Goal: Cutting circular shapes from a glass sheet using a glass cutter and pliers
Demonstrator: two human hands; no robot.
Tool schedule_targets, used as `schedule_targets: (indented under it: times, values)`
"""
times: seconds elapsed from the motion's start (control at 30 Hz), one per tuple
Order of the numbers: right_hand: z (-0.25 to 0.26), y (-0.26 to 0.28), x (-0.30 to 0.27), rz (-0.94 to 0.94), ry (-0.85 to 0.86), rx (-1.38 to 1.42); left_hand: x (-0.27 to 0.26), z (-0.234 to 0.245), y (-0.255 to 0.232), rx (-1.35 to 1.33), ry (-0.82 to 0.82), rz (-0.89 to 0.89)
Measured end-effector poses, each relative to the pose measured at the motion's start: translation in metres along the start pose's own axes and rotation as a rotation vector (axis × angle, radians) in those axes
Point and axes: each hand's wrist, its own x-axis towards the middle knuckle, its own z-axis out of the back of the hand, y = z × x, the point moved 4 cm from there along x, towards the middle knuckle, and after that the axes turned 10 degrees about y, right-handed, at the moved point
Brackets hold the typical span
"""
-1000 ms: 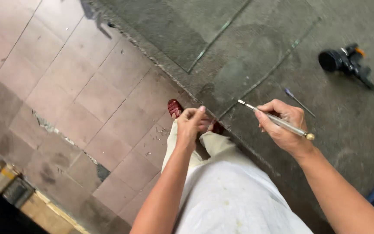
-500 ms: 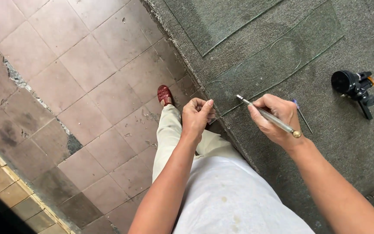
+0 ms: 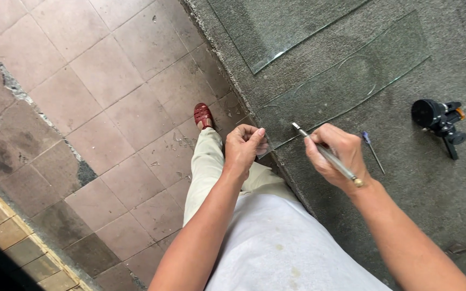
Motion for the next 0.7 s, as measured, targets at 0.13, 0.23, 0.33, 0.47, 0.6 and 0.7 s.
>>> schedule_targets:
  times: [0.13, 0.23, 0.33, 0.47, 0.6, 0.7]
  values:
    - [-0.002, 0.003, -0.014, -0.025, -0.014, 0.036, 0.000, -0.002, 0.000, -0.002, -0.014, -0.008]
    - [0.002, 0.002, -0.021, -0.098, 0.003, 0.019, 0.002, 0.000, -0.005, 0.014, -0.022, 0.035]
    - [0.012, 0.008, -0.019, -0.162, -0.010, 0.050, 0.001, 0.000, 0.006, -0.015, -0.019, 0.030]
    - [0.012, 0.012, 0.016, -0.145, -0.100, 0.094, 0.001, 0.007, 0.012, -0.039, -0.025, 0.036]
    - [-0.002, 0.011, 0.038, -0.063, -0.082, 0.111, -0.017, 0.007, 0.010, -0.063, -0.016, 0.050]
    - [-0.007, 0.016, 0.046, -0.055, -0.058, 0.094, -0.016, 0.008, 0.011, -0.074, -0.007, 0.036]
